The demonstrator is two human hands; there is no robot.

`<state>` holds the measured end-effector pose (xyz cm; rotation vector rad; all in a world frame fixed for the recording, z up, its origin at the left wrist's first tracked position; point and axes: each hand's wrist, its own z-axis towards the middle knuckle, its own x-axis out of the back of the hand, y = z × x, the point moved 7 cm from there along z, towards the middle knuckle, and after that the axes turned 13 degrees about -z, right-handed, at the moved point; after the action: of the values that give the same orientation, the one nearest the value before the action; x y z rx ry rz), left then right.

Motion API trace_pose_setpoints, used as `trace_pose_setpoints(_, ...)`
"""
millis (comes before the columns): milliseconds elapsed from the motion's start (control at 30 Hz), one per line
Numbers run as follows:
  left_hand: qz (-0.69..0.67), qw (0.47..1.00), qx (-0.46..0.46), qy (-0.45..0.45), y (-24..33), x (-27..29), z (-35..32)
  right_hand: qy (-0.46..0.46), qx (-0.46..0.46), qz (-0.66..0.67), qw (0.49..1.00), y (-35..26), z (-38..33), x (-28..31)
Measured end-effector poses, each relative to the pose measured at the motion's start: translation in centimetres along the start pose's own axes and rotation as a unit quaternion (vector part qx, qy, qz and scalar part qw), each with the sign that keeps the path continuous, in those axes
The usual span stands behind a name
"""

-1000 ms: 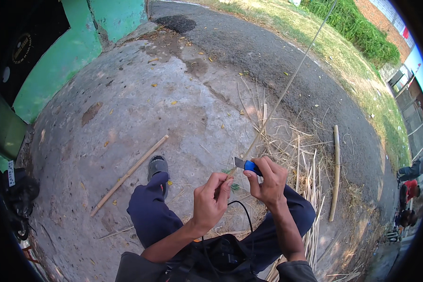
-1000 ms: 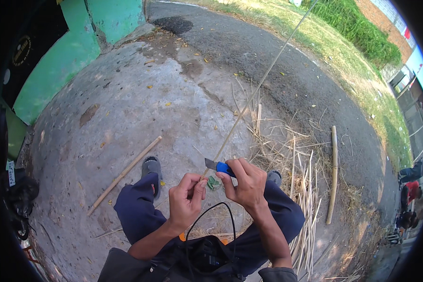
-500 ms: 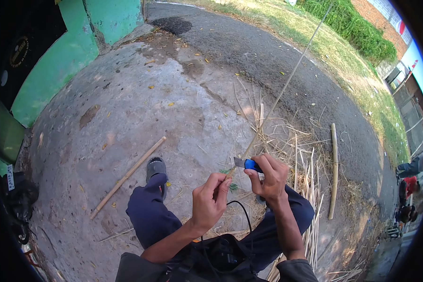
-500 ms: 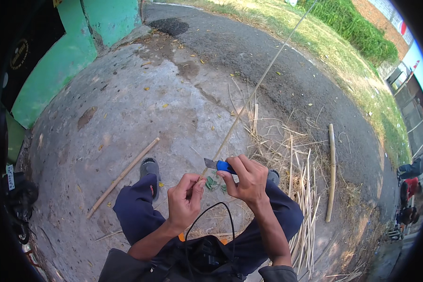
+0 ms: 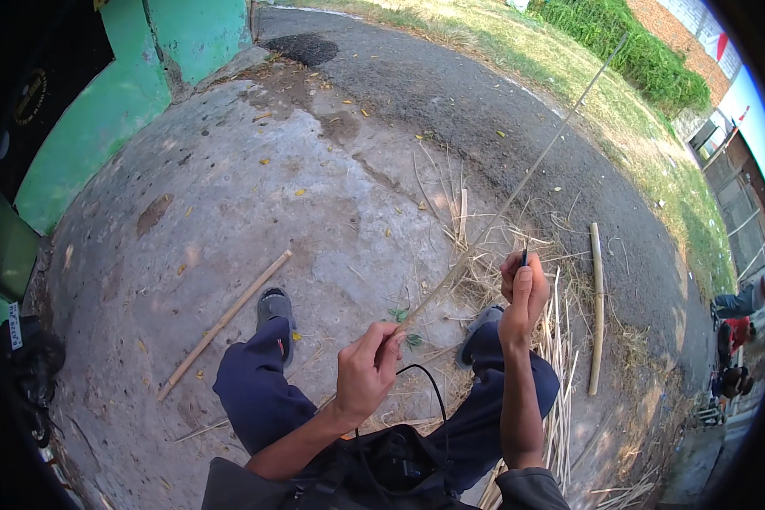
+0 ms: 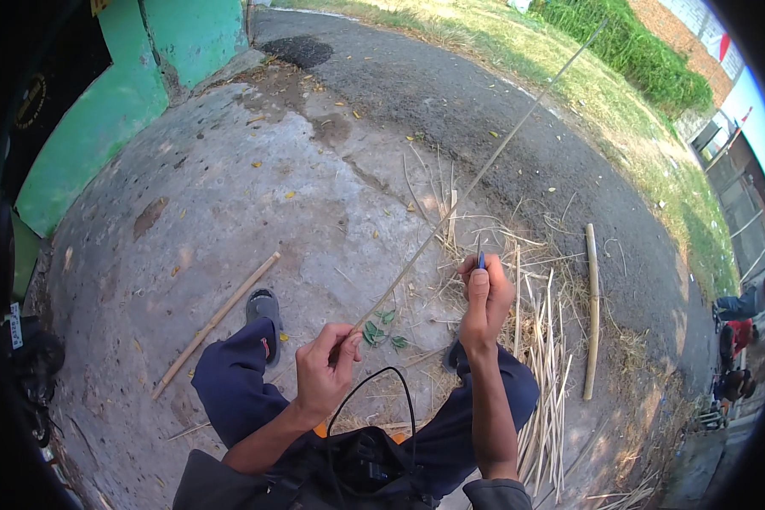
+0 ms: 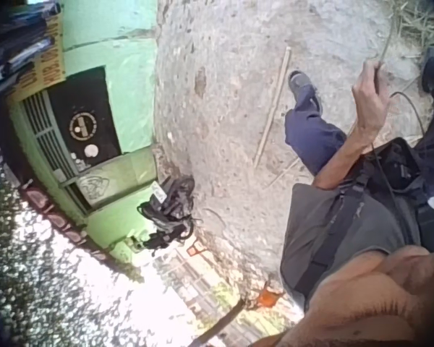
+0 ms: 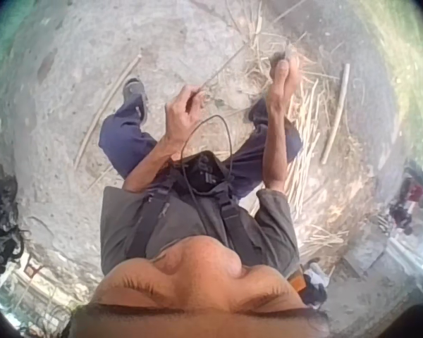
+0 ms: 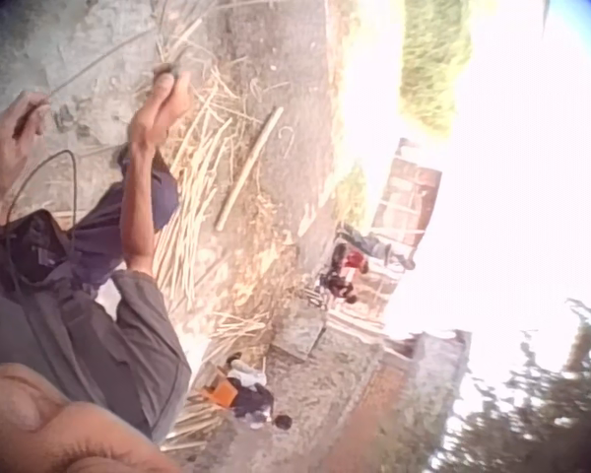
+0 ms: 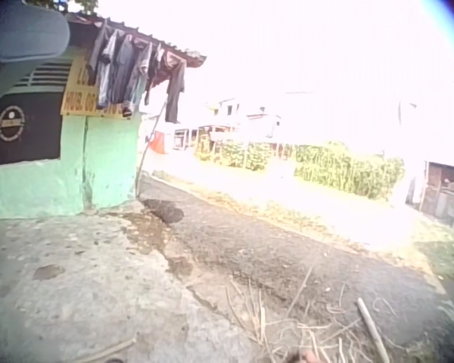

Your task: The person uses a utility knife to shave thin layers from a long bamboo strip. They hold the bamboo strip in one hand and carefully slide the blade along its length to smooth it.

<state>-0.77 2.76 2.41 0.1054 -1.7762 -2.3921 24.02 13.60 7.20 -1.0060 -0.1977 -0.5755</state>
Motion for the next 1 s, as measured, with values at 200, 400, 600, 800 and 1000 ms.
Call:
trace_pose_setpoints(200, 0.005, 1.000, -0.015, -0.002, -0.4, -0.3, 0.0, -0.093, -0.072, 0.172, 0.978, -3.8, -2.1, -4.4)
trace_pose_setpoints(400, 0.026, 0.999, 0.005, -0.043, 0.7, -0.7, 1.0, -0.195, -0.186, 0.223, 0.937, -0.6, -3.4, -5.8)
trace_pose_setpoints(600, -0.040, 0.997, 0.028, -0.065, 0.4, -0.7, 2.0, -0.233, -0.131, 0.224, 0.937, -2.7, -4.3, -7.2)
trace_pose_setpoints(800, -0.144, 0.978, 0.121, -0.089, -1.1, -0.8, 1.4, -0.252, -0.176, 0.242, 0.920, -3.6, -4.3, -7.4)
trace_pose_setpoints(1000, -0.226, 0.956, 0.160, -0.100, -1.4, -1.1, 1.0, -0.294, -0.154, 0.234, 0.914, -3.5, -4.7, -8.0)
